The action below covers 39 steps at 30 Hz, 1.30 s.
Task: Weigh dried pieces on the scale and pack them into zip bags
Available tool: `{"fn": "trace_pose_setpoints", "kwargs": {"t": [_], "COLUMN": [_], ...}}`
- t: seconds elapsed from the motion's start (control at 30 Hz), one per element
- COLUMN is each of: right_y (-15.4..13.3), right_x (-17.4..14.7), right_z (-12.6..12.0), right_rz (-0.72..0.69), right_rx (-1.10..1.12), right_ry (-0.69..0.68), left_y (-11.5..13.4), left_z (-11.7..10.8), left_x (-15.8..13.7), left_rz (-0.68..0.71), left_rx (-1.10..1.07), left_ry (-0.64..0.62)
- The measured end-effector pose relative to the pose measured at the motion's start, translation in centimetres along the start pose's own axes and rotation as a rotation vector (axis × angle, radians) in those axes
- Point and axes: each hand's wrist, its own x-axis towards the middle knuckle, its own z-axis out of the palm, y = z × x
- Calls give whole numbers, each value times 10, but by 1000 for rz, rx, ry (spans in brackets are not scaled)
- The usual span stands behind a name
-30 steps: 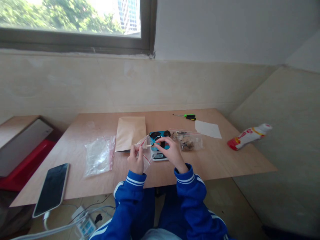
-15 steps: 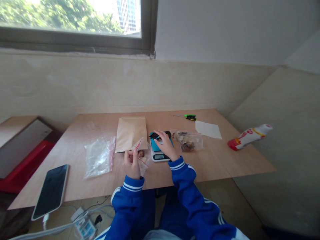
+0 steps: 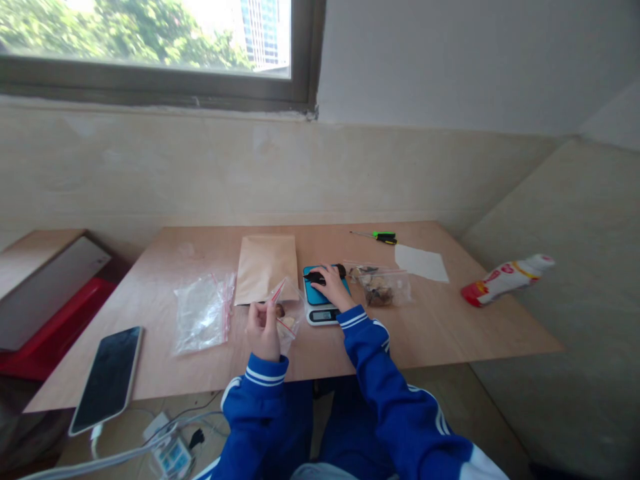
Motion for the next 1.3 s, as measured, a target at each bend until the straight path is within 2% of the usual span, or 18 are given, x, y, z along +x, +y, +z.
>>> {"fn": "trace_pose_setpoints", "kwargs": {"t": [0.33, 0.5, 0.57, 0.67, 0.73, 0.8, 0.87, 0.97, 1.03, 1.1, 1.2, 1.3], "right_y": [5, -6, -17, -42, -65, -90, -112, -126, -115, -91, -44, -8], "right_x": [-3, -4, -3, -5, -11, -20, -29, -35, -32, -25, -15, -12], "right_z": [-2, -12, -17, -23, -25, -25, -25, -29, -34, -37, -39, -38], "right_rz": [66, 58, 89, 211, 294, 305, 251, 178, 161, 169, 296, 405], "right_rx": [18, 88, 181, 414, 514, 492, 356, 187, 178, 152, -16, -63], "right_ry": [53, 91, 185, 360, 407, 381, 318, 263, 302, 363, 386, 362], "left_y": [0, 3, 4, 4, 5, 5, 6, 6, 7, 8, 10, 13], "left_z": [1, 4, 5, 7, 8, 11, 13, 16, 16, 15, 12, 10], "left_x": [-2, -3, -3, -4, -4, -5, -6, -6, -5, -5, -4, -5], "left_rz": [-2, -1, -9, -23, -37, -55, -65, -58, -55, -68, -75, -57], "left_rx": [-34, -42, -48, -61, -74, -86, -111, -155, -145, -123, -123, -149], "left_ry": [-62, -54, -45, -46, -58, -67, -63, -34, -6, 13, 25, 40]}}
